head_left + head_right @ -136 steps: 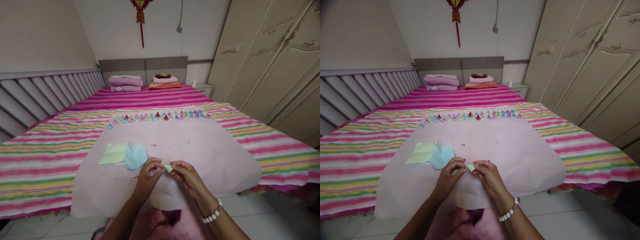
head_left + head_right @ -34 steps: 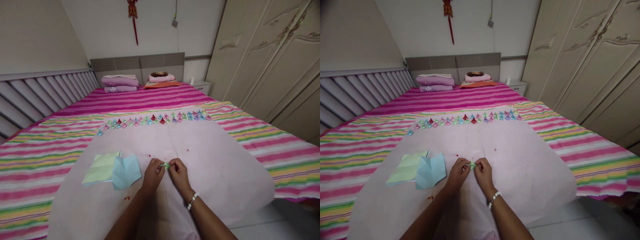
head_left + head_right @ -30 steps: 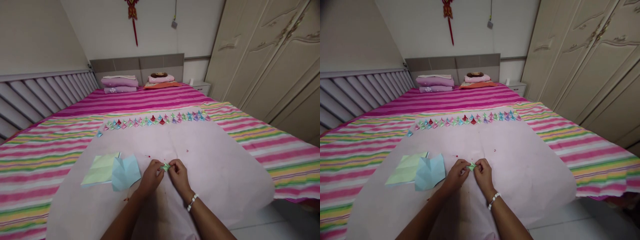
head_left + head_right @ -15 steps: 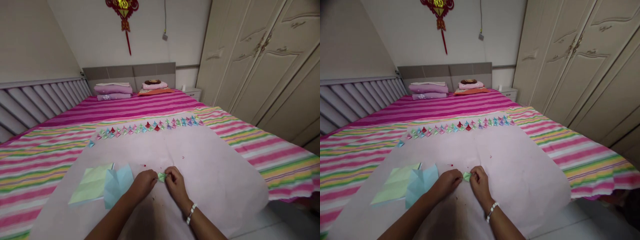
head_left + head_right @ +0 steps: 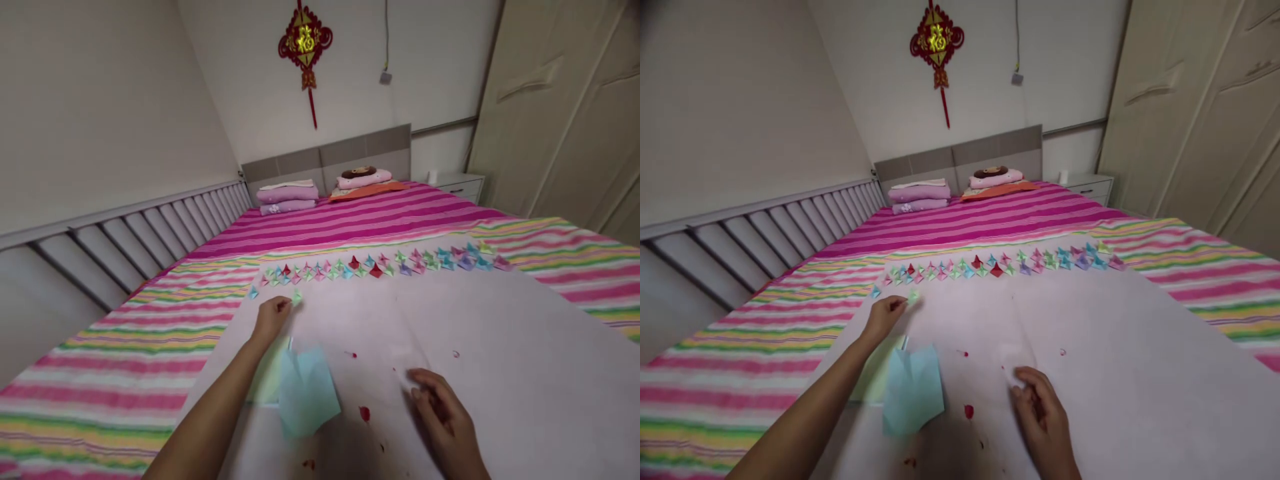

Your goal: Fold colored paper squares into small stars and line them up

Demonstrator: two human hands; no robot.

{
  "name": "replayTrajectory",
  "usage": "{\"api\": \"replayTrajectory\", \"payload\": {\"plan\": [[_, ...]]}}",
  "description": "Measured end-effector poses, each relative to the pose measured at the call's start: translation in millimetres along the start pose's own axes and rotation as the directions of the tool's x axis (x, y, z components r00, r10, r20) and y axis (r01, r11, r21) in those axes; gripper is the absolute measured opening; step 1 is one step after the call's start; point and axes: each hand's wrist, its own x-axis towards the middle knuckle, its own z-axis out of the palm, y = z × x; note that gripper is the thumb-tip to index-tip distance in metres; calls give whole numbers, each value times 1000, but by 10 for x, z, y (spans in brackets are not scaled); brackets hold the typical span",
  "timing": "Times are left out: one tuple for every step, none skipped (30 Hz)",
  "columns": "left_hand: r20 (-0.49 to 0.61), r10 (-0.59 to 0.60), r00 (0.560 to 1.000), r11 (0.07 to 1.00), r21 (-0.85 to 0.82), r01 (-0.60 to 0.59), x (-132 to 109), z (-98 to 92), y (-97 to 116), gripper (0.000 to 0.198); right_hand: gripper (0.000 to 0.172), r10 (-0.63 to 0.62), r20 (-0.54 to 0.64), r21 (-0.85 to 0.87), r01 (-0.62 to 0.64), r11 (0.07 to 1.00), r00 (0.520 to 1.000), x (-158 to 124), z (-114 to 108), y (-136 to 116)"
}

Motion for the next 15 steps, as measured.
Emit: {"api": "replayTrajectory", "payload": {"plan": [[-41,-37,998,999,31,39,91,-67,-140,18,21,-9,-4,-12,9,1000,1000,-2,2,18],[-76,-75,994,995,63,80,167,-128,-270,16,21,-20,-7,-24,19,1000,1000,-5,4,36],[-102,-112,988,988,93,121,228,-181,-388,15,21,-26,-10,-36,26,999,1000,-8,4,53],[-122,-144,982,980,121,159,275,-224,-492,14,20,-34,-10,-45,33,998,999,-12,3,68],[-136,-173,976,970,146,192,309,-257,-581,14,20,-40,-7,-52,39,998,999,-16,0,79],[-145,-199,969,960,170,222,334,-277,-654,15,20,-44,1,-59,44,997,999,-20,-4,88],[-151,-221,964,950,192,247,352,-287,-713,17,20,-47,11,-64,48,997,999,-24,-10,92],[-152,-239,959,940,212,267,365,-285,-757,19,20,-49,21,-71,50,996,999,-29,-15,94],[-152,-253,956,931,232,283,377,-275,-788,21,20,-48,29,-78,50,996,998,-33,-21,95],[-150,-264,953,922,249,295,390,-259,-808,21,20,-47,31,-86,49,995,998,-37,-27,96],[-148,-274,950,915,265,305,404,-237,-820,21,21,-46,28,-93,49,994,999,-40,-31,98],[-147,-282,948,907,280,314,420,-214,-824,22,21,-46,21,-99,48,994,999,-42,-34,102],[-147,-290,946,900,293,322,440,-189,-823,22,20,-46,17,-106,47,993,999,-44,-36,107],[-147,-299,943,893,305,331,463,-165,-819,22,20,-48,16,-110,49,993,999,-45,-38,115],[-147,-308,940,886,316,340,488,-142,-812,23,19,-51,18,-113,53,992,999,-45,-39,124]]}}
